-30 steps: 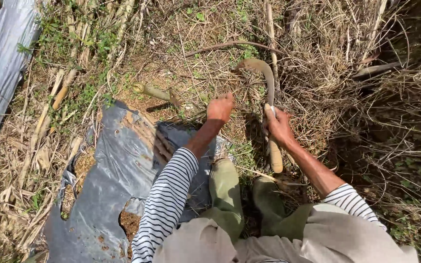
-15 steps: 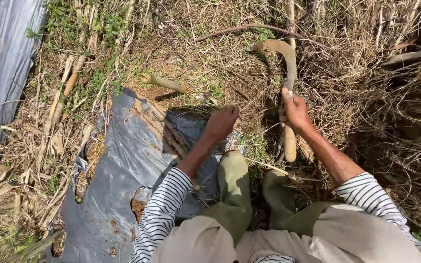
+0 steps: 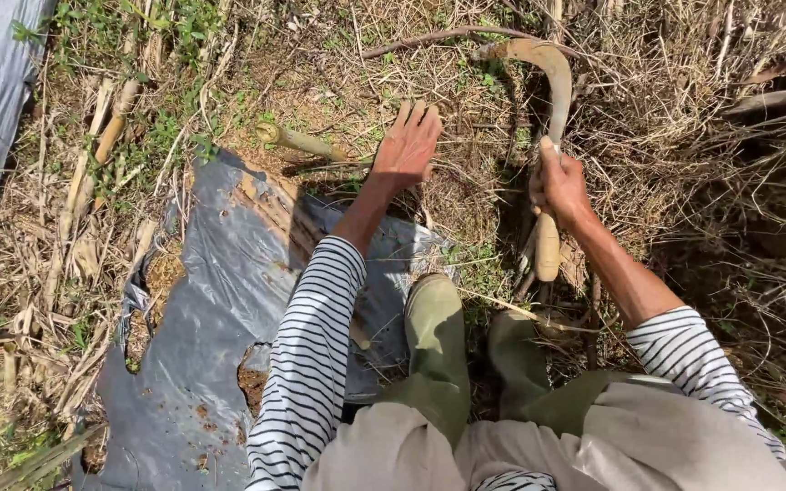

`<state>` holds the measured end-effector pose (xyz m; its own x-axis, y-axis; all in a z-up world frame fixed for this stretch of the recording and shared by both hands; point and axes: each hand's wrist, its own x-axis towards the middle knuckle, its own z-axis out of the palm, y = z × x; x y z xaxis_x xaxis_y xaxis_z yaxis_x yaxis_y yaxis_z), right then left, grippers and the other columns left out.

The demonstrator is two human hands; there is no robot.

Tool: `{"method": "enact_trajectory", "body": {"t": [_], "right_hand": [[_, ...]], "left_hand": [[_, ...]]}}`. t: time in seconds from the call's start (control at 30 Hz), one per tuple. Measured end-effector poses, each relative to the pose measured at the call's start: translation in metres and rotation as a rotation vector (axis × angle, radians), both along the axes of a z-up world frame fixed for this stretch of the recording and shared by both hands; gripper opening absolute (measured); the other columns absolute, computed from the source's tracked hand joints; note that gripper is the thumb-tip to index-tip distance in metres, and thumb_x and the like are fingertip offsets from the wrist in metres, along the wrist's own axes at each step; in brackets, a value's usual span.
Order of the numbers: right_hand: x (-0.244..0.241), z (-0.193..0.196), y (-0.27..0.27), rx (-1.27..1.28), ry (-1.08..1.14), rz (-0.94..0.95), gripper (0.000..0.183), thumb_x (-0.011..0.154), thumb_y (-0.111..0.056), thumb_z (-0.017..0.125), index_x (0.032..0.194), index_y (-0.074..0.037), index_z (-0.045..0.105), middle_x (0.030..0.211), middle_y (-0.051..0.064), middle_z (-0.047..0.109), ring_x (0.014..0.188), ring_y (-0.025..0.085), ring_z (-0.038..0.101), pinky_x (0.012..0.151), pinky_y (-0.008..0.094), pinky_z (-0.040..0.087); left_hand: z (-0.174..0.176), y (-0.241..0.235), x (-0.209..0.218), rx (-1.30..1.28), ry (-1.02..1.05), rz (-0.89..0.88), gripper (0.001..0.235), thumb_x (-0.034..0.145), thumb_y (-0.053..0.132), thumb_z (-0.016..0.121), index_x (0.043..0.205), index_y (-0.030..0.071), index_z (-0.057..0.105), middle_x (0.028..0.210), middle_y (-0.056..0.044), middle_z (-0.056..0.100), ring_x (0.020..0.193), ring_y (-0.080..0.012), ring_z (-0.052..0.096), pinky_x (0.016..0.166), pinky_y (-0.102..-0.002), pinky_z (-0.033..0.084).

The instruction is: Using a sickle to cut through plastic mulch and dig a hole in the soil, then filling the hole with material.

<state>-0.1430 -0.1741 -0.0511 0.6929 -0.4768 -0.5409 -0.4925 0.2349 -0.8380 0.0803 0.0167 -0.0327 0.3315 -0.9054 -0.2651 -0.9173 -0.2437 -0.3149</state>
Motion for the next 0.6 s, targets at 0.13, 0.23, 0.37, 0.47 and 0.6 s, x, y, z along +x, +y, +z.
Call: {"method": "enact_trajectory", "body": {"t": [0.13, 0.23, 0.37, 0.47, 0.6], "right_hand": [[-0.022, 0.006, 0.028, 0.011, 0.094, 0.162, 0.05, 0.111, -0.055, 0.041, 0.087, -0.011, 0.051, 0.062, 0.005, 0.054, 0.045, 0.013, 0.05, 0.034, 0.024, 0.042], [-0.089, -0.005, 0.049, 0.055, 0.227, 0.221, 0.059, 0.109, -0.058, 0.047, 0.081, -0.006, 0.055, 0.059, 0.014, 0.057, 0.045, 0.021, 0.053, 0.04, 0.032, 0.048], [-0.087, -0.006, 0.016, 0.034, 0.284, 0.207, 0.059, 0.108, -0.061, 0.051, 0.085, -0.007, 0.057, 0.061, 0.015, 0.059, 0.042, 0.022, 0.057, 0.041, 0.039, 0.053], [-0.048, -0.002, 0.007, 0.066, 0.12, -0.043, 0.058, 0.111, -0.062, 0.047, 0.09, -0.008, 0.054, 0.069, 0.014, 0.056, 0.045, 0.018, 0.056, 0.039, 0.032, 0.052], [-0.069, -0.003, 0.021, 0.174, 0.194, 0.16, 0.059, 0.107, -0.063, 0.048, 0.087, -0.008, 0.053, 0.062, 0.006, 0.05, 0.042, 0.013, 0.048, 0.036, 0.031, 0.046]], "left_hand": [[-0.12, 0.023, 0.009, -0.042, -0.027, -0.15, 0.037, 0.101, 0.034, 0.052, 0.131, 0.015, 0.063, 0.109, -0.012, 0.063, 0.109, -0.0271, 0.053, 0.1, -0.044, 0.035], [-0.079, 0.05, -0.039, -0.177, 0.218, -0.118, 0.029, 0.092, 0.019, 0.056, 0.114, 0.007, 0.072, 0.083, -0.017, 0.074, 0.087, -0.0303, 0.065, 0.085, -0.047, 0.037], [-0.144, 0.089, -0.089, -0.297, 0.314, -0.14, 0.018, 0.09, 0.025, 0.067, 0.093, 0.008, 0.06, 0.073, -0.019, 0.064, 0.081, -0.0325, 0.064, 0.088, -0.047, 0.045], [-0.139, 0.075, -0.101, -0.199, 0.417, -0.022, 0.014, 0.099, 0.029, 0.06, 0.097, 0.015, 0.055, 0.078, -0.009, 0.066, 0.079, -0.0249, 0.066, 0.094, -0.044, 0.046], [-0.036, 0.058, -0.11, -0.207, 0.441, -0.021, 0.057, 0.089, 0.038, 0.076, 0.129, 0.004, 0.052, 0.111, -0.021, 0.063, 0.102, -0.0287, 0.065, 0.099, -0.042, 0.047]]}}
